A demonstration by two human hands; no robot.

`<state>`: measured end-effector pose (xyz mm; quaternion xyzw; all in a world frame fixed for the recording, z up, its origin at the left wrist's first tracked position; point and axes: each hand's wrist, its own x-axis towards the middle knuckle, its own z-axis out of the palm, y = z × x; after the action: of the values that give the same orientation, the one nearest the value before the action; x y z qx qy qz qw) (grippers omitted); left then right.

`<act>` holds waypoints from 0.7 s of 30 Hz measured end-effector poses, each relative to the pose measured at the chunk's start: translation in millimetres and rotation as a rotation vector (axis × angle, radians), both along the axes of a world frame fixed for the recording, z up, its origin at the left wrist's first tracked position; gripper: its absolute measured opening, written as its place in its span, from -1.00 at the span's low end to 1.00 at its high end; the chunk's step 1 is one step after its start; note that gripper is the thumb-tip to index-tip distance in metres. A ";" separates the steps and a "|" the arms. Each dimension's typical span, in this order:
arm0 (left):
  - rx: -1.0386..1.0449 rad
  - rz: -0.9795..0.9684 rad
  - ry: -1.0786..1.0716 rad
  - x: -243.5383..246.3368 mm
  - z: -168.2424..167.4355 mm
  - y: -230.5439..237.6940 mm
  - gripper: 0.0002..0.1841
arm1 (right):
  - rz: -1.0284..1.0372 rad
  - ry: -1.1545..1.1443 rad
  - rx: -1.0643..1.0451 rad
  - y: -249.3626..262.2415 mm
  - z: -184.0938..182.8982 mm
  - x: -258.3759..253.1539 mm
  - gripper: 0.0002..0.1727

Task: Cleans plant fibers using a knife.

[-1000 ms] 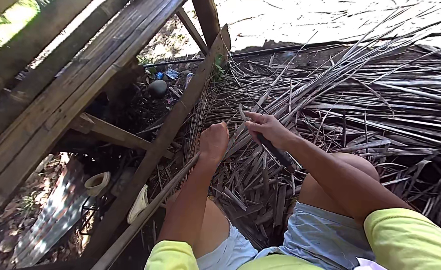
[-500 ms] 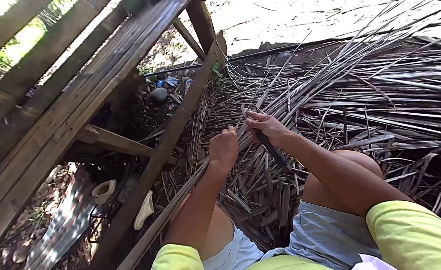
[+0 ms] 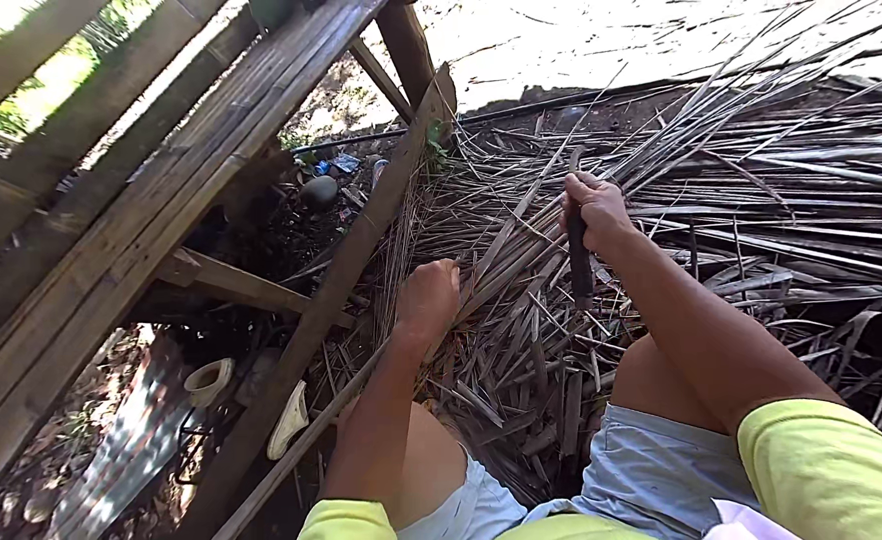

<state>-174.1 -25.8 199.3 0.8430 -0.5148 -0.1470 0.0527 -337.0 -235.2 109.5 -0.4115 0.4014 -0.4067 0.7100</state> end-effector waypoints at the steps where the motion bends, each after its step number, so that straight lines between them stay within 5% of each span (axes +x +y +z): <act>1: 0.015 0.023 0.098 11.2 -1.9 -5.4 -0.65 | 0.093 -0.008 -0.048 12.8 3.9 2.2 -0.72; 7: -0.022 0.107 0.595 27.4 -6.5 -14.9 -0.67 | 0.599 0.010 -0.180 81.9 2.5 20.4 -0.38; 14: -0.057 0.108 0.855 28.0 -1.8 -4.4 -0.70 | 0.428 -0.040 -0.001 61.7 5.4 13.2 -0.45; 21: -0.031 0.031 0.858 34.2 8.6 9.2 -0.70 | 0.223 -0.093 0.017 13.5 10.5 -16.3 -0.52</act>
<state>-139.9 -16.5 207.9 0.7123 -0.4356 -0.4757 0.2768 -353.3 -221.7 119.9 -0.4283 0.3232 -0.3405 0.7721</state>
